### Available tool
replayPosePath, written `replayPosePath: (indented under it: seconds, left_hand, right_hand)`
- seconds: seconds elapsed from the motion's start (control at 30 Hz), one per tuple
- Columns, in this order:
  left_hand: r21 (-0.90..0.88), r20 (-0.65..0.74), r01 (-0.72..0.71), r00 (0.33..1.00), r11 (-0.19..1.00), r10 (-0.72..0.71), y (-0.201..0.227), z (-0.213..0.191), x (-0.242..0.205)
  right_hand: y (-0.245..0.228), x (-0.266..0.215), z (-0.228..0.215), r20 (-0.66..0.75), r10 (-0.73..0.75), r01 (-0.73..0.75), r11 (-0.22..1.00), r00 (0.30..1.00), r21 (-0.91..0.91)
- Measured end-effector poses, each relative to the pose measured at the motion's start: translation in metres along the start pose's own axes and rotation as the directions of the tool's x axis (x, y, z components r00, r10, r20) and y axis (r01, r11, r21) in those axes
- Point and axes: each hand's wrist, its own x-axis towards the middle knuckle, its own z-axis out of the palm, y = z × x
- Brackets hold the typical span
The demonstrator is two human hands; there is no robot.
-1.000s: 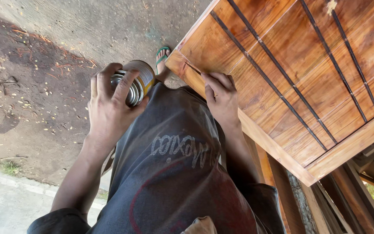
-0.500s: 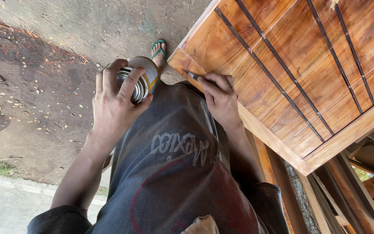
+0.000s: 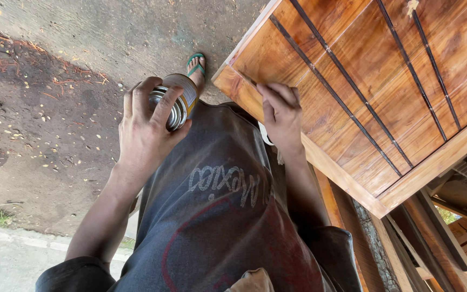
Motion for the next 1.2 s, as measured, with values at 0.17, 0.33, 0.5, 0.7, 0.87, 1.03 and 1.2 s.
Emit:
replayPosePath:
  seconds: [0.17,0.33,0.5,0.7,0.87,1.03,1.2]
  left_hand:
    - [-0.024,0.005,-0.019,1.0,1.0,0.019,0.003,0.001,-0.001]
    - [-0.004,0.013,-0.014,1.0,1.0,0.014,0.005,0.002,-0.005]
    - [-0.032,0.035,-0.002,0.999,0.999,0.003,0.005,0.004,-0.004]
    - [-0.007,0.014,0.006,1.0,1.0,-0.006,0.001,0.004,-0.007]
    - [-0.002,0.013,0.006,1.0,1.0,-0.006,-0.001,0.006,-0.006]
    - [-0.011,0.007,0.001,1.0,1.0,-0.001,0.001,0.003,-0.005]
    - [-0.005,0.003,-0.008,1.0,1.0,0.008,0.003,0.005,-0.001]
  right_hand:
    - [-0.008,0.017,0.008,-0.003,-0.033,0.032,0.999,0.999,-0.031]
    - [-0.017,0.016,0.006,0.022,-0.066,0.068,0.991,0.998,-0.114]
    - [-0.013,0.026,0.013,0.021,-0.167,0.167,0.953,0.986,-0.254]
    - [-0.009,0.023,0.019,-0.007,-0.081,0.08,0.99,0.997,-0.119]
    - [-0.005,0.013,0.017,0.016,-0.09,0.091,0.992,0.996,-0.088]
    - [0.001,0.006,0.011,0.03,-0.082,0.084,0.995,0.996,-0.046]
    - [0.0,0.001,0.004,-0.028,-0.002,-0.001,0.996,1.0,-0.086]
